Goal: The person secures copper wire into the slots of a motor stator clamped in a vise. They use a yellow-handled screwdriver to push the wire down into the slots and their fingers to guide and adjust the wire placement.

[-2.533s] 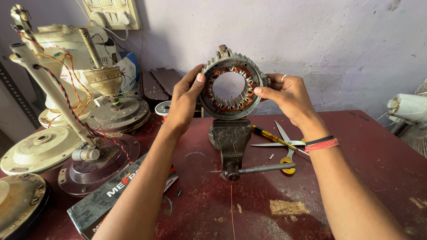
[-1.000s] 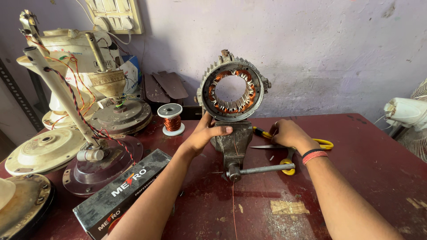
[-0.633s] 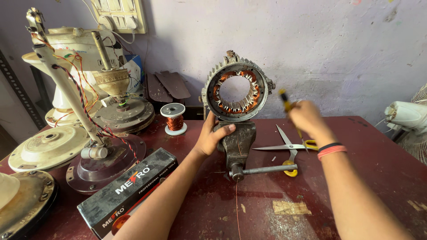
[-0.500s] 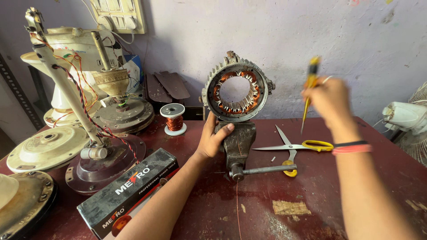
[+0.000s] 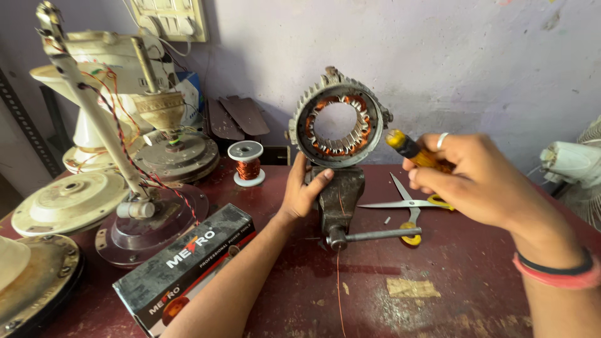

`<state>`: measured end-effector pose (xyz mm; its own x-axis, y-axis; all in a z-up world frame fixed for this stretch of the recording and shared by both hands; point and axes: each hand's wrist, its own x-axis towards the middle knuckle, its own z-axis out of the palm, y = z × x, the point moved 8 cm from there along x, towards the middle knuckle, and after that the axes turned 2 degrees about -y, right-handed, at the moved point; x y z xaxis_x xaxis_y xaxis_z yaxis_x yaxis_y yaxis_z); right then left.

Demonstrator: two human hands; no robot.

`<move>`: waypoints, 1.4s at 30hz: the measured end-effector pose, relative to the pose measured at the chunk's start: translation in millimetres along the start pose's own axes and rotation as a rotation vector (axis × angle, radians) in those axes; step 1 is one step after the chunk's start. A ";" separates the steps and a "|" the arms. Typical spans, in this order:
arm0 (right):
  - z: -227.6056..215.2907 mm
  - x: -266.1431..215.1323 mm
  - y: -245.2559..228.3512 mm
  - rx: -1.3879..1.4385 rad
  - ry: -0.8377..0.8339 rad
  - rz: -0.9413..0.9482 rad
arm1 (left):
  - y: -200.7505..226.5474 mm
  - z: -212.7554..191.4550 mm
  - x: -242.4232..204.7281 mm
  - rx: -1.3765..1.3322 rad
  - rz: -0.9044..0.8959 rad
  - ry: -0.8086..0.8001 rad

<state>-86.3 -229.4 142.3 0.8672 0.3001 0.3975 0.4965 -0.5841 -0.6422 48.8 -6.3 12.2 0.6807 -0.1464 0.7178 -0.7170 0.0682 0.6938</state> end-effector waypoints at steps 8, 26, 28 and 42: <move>-25.6 -5.3 43.9 0.461 0.322 -0.081 | -6.6 10.1 -2.5 -0.132 -0.020 -0.015; 31.8 14.8 183.3 -0.730 -0.011 0.563 | 1.3 -1.3 1.0 -0.006 -0.015 0.014; 23.6 19.1 149.0 -0.727 0.113 0.428 | 6.3 -0.3 3.8 -0.053 -0.017 0.077; 112.0 -0.7 -12.4 -0.221 -0.048 0.173 | 32.9 -4.7 33.2 -0.321 -0.237 0.133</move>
<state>-88.7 -137.9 76.5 0.9419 0.2138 0.2592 0.3245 -0.7787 -0.5370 48.6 -4.3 59.1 0.8498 -0.0683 0.5226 -0.4689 0.3548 0.8089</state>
